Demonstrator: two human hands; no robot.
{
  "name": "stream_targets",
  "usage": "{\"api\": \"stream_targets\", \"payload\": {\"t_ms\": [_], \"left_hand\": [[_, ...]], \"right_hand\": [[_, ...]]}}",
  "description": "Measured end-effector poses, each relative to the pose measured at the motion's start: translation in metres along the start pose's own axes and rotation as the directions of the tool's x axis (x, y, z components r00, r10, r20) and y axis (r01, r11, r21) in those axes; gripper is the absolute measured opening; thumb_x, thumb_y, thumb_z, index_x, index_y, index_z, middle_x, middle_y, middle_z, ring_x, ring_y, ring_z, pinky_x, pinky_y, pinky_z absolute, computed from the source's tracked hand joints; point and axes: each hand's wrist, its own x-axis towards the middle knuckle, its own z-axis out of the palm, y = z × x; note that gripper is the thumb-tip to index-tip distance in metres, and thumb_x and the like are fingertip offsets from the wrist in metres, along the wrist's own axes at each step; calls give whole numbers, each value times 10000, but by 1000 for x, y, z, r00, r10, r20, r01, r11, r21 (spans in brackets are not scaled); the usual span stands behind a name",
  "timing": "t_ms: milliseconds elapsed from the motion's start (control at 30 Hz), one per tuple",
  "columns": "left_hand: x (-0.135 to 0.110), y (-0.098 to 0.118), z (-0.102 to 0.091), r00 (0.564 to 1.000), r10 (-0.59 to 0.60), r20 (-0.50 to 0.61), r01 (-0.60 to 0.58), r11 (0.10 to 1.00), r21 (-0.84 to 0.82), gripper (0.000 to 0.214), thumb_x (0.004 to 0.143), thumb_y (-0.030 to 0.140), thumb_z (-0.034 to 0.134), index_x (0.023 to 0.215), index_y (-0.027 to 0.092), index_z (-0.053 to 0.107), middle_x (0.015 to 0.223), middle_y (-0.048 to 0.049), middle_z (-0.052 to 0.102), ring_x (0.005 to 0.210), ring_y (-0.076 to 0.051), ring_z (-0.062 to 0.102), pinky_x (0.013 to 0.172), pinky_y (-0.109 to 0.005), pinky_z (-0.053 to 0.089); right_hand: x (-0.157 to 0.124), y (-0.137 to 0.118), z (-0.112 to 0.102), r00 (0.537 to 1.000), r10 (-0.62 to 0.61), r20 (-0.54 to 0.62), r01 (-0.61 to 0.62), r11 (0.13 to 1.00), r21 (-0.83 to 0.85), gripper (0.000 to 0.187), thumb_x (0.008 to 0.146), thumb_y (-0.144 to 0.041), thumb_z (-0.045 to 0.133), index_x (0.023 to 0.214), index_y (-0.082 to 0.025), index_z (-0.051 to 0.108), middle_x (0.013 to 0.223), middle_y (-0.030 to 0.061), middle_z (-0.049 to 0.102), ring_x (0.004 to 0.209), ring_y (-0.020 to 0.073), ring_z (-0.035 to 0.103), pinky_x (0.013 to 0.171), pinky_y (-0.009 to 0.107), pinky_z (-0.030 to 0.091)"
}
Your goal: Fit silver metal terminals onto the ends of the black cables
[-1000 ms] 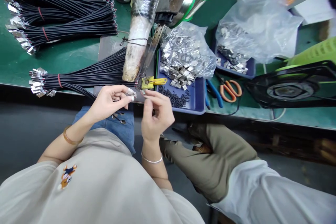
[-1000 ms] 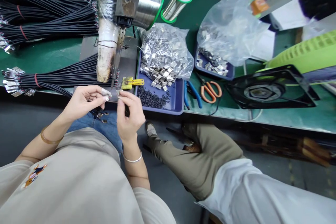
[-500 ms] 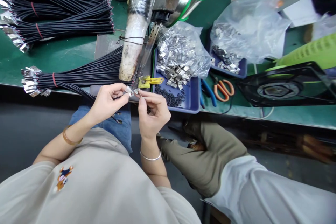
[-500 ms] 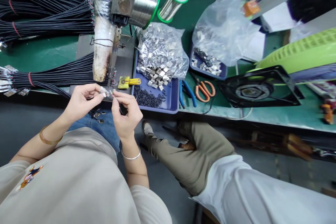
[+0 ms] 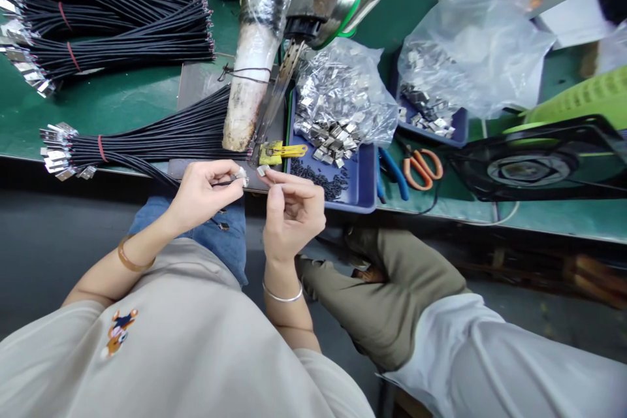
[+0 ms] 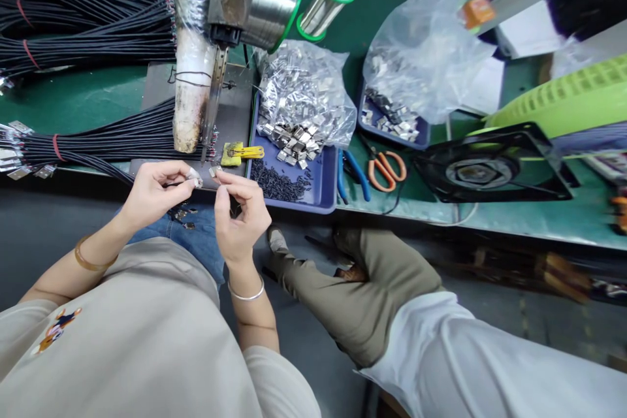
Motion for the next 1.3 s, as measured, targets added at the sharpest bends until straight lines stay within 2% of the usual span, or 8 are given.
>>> {"api": "stream_targets", "payload": {"t_ms": [100,233,467,600,833,1100,1300], "left_hand": [[1,-1,1,999,4,-35,-4,1000,-1,124,750,229,620,672,135,640,556,37,488,508,-59,372,489,-189,300],[4,-4,1,997,17,-78,-18,1000,-2,152,770,264,634,715,132,685,575,13,550,537,-82,453,512,-195,358],[7,-3,4,993,19,-113,-18,1000,5,171,765,278,631,706,127,684,562,17,548,514,-72,443,504,-189,368],[8,-2,5,990,21,-136,-18,1000,24,188,772,291,624,711,124,684,563,18,542,520,-71,444,506,-187,370],[8,-3,5,991,4,-133,-1,1000,28,205,772,305,621,728,117,692,570,13,554,520,-76,461,507,-190,382],[8,2,7,983,23,-185,-15,999,47,200,771,292,629,715,117,706,555,20,519,517,-70,417,494,-191,348],[7,2,5,990,-9,-142,13,1000,26,186,770,285,619,717,123,694,548,25,500,508,-69,398,491,-199,325]], "right_hand": [[2,5,0,993,-115,30,117,989,-85,83,912,-146,635,892,-225,620,981,47,768,917,182,769,811,340,634],[7,7,0,951,-291,108,309,924,-225,148,874,-85,665,865,-227,626,962,41,790,885,171,771,800,313,628],[12,6,2,890,-423,171,456,827,-328,192,883,-59,656,893,-243,603,964,43,804,854,157,782,747,269,641],[14,7,2,871,-451,194,490,799,-347,194,891,-57,646,891,-245,600,962,47,807,842,155,784,735,262,649],[15,9,2,883,-434,180,470,822,-321,186,884,-59,663,897,-235,602,956,54,808,845,153,784,755,258,645],[18,6,3,868,-464,176,496,804,-328,215,856,-36,680,893,-239,619,974,42,808,845,151,782,763,245,636],[16,6,3,838,-508,199,545,761,-352,198,852,-47,672,867,-230,596,940,66,813,821,148,785,747,220,632]]}}
